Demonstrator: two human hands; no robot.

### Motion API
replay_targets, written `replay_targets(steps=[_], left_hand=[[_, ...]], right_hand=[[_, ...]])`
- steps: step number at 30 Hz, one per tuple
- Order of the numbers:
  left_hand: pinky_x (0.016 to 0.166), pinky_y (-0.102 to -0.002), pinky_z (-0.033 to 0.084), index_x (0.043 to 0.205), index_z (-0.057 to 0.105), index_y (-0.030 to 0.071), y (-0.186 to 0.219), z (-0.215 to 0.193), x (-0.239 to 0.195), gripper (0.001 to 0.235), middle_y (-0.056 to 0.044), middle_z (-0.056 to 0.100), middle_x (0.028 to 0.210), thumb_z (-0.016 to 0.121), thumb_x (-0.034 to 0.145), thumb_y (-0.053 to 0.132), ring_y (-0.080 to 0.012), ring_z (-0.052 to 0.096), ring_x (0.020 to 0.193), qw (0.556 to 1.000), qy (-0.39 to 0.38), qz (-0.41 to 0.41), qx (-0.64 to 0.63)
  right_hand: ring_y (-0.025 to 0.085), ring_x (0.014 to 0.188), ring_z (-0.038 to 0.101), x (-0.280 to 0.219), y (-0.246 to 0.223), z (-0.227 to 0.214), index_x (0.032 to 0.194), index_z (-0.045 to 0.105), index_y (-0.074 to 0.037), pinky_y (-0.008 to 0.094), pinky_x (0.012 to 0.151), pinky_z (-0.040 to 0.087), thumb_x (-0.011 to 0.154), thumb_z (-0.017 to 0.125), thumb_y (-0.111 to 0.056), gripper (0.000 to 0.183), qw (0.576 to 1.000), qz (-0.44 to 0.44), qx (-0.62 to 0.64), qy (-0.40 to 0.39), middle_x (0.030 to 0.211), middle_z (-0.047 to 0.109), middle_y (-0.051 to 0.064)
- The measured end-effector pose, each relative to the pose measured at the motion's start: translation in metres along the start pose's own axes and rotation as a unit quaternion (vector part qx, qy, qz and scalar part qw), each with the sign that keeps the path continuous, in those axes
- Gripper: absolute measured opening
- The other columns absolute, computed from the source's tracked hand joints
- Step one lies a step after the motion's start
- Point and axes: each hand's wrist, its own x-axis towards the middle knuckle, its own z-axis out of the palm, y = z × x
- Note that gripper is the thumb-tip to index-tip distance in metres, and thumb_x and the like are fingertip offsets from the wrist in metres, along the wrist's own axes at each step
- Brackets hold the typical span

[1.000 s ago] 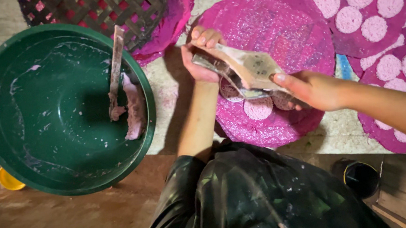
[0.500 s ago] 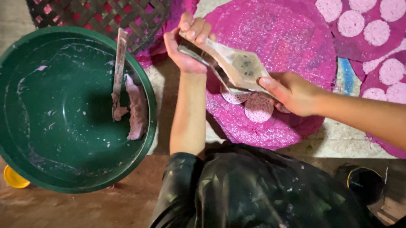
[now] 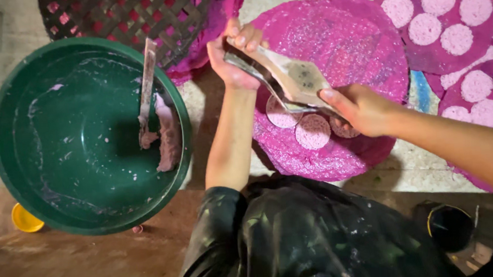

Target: The person scoops a pink paste from a green basin using a wooden stick and loads it into a manual press. They then press the paste into circular molds on a pink mat, creating uniform discs. The process is repeated continuously.

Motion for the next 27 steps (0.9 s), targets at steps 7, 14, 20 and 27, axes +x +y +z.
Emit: replay_targets(steps=[7,14,20,27], left_hand=[[0.085,-0.04,0.053,0.099,0.057,0.014,-0.004,0.015,0.004,0.031,0.001,0.054,0.087,0.04,0.102,0.04,-0.0181,0.055,0.086,0.998,-0.009,0.022,0.057],[0.096,-0.044,0.055,0.123,0.063,0.01,0.041,0.025,-0.045,0.056,-0.013,0.068,0.12,0.021,0.104,0.042,-0.0268,0.066,0.108,0.895,0.161,-0.055,0.413],[0.11,-0.045,0.047,0.141,0.051,0.003,0.02,0.01,-0.142,0.062,-0.022,0.063,0.131,0.068,0.083,0.016,-0.0328,0.058,0.126,0.48,0.035,-0.012,0.877],[0.102,-0.038,0.052,0.15,0.035,-0.002,0.037,-0.011,-0.153,0.079,-0.027,0.064,0.132,0.078,0.086,0.015,-0.0299,0.063,0.123,0.5,0.14,-0.001,0.855]], right_hand=[[0.017,0.066,0.063,0.017,0.013,0.01,0.122,0.067,-0.004,0.036,0.064,0.051,0.105,0.037,-0.051,0.058,0.994,-0.078,-0.061,0.051,0.072,0.065,0.008],[0.017,0.065,0.049,-0.003,0.053,0.021,0.119,0.064,-0.001,0.035,0.056,0.04,0.097,0.047,-0.057,0.062,0.978,-0.117,0.17,0.002,0.081,0.06,0.005],[0.013,0.089,0.059,-0.024,0.072,0.03,0.121,0.06,0.002,0.03,0.076,0.048,0.091,0.049,-0.079,0.087,0.929,-0.244,0.278,-0.02,0.098,0.063,0.004],[0.019,0.087,0.061,-0.045,0.097,0.041,0.13,0.054,0.001,0.035,0.074,0.051,0.084,0.06,-0.082,0.095,0.862,-0.282,0.413,0.08,0.101,0.062,0.008]])
